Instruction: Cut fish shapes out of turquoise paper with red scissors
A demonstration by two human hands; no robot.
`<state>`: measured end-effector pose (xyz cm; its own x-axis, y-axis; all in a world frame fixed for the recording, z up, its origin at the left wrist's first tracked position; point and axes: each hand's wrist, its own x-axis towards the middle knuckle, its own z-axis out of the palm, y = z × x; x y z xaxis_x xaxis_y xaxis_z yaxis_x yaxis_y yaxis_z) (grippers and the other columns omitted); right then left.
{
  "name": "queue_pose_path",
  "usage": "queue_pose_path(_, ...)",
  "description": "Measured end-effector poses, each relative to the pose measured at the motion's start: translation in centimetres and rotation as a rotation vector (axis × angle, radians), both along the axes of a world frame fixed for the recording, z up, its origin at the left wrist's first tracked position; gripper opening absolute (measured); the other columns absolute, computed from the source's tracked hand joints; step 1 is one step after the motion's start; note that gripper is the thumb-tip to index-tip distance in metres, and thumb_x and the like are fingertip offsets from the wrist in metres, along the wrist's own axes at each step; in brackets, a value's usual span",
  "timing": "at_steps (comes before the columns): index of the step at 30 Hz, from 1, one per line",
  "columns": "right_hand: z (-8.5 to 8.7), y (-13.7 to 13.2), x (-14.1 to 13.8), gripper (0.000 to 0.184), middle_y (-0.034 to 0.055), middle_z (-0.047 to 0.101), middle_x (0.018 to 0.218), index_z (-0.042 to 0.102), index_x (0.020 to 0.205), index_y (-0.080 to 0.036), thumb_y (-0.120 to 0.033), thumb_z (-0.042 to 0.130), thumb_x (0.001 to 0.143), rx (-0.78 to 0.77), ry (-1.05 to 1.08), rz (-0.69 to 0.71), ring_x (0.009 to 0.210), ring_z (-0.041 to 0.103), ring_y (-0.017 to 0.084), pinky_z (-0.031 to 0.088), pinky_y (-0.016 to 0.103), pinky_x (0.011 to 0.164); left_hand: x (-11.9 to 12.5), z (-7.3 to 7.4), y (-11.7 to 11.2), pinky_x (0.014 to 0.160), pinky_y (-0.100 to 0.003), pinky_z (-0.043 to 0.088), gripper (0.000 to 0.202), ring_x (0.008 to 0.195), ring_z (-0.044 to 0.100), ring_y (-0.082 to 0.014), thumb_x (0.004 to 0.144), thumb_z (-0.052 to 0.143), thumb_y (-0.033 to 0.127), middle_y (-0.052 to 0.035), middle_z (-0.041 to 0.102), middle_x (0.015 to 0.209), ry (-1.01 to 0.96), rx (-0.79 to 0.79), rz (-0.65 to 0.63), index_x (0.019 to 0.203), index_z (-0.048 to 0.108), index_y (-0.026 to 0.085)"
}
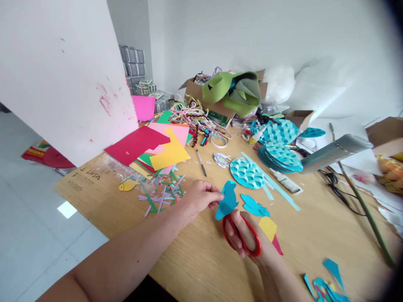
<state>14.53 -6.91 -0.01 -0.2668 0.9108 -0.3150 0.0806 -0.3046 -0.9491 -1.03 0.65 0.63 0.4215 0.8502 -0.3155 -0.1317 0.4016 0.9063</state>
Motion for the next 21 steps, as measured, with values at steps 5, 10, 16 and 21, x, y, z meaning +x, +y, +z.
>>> queue_pose_path(5, 0.31, -0.06, 0.3, 0.059, -0.0064, 0.043, 0.037, 0.05, 0.062, -0.018, -0.069, 0.039, 0.089, 0.031, -0.048, 0.055, 0.029, 0.036, 0.006, 0.025, 0.02, 0.036, -0.09, 0.15, 0.08, 0.053, -0.024, 0.035, 0.016, 0.05, 0.047, -0.0083, 0.057, 0.07, 0.027, 0.0018, 0.056, 0.054, 0.021, 0.002, -0.007, 0.06, 0.06, 0.014)
queue_pose_path(10, 0.32, -0.11, 0.01, 0.059, -0.0062, 0.043, 0.036, 0.049, 0.061, -0.019, -0.071, 0.04, 0.088, 0.003, -0.082, 0.029, 0.029, 0.037, 0.007, 0.023, 0.021, 0.036, -0.12, 0.13, 0.08, 0.053, -0.024, 0.034, 0.015, 0.05, 0.047, -0.0085, 0.058, 0.07, 0.026, 0.0019, 0.056, 0.053, 0.019, -0.004, -0.002, 0.059, 0.06, 0.015)
queue_pose_path(16, 0.39, -0.09, -0.22, 0.061, -0.0058, 0.041, 0.034, 0.048, 0.058, -0.02, -0.074, 0.041, 0.085, -0.004, -0.134, -0.006, 0.027, 0.035, 0.007, 0.023, 0.021, 0.035, -0.12, -0.12, 0.12, 0.053, -0.025, 0.035, 0.016, 0.05, 0.047, -0.009, 0.058, 0.07, 0.028, 0.0016, 0.056, 0.054, 0.011, 0.014, -0.002, 0.059, 0.061, 0.015)
queue_pose_path(21, 0.91, -0.17, -0.16, 0.061, -0.0056, 0.042, 0.034, 0.046, 0.057, -0.02, -0.073, 0.04, 0.085, 0.001, -0.183, 0.01, 0.029, 0.035, 0.007, 0.024, 0.021, 0.037, -0.18, -0.02, 0.16, 0.054, -0.025, 0.035, 0.019, 0.052, 0.048, -0.0096, 0.055, 0.072, 0.03, 0.0014, 0.056, 0.054, 0.01, 0.013, -0.007, 0.059, 0.061, 0.015)
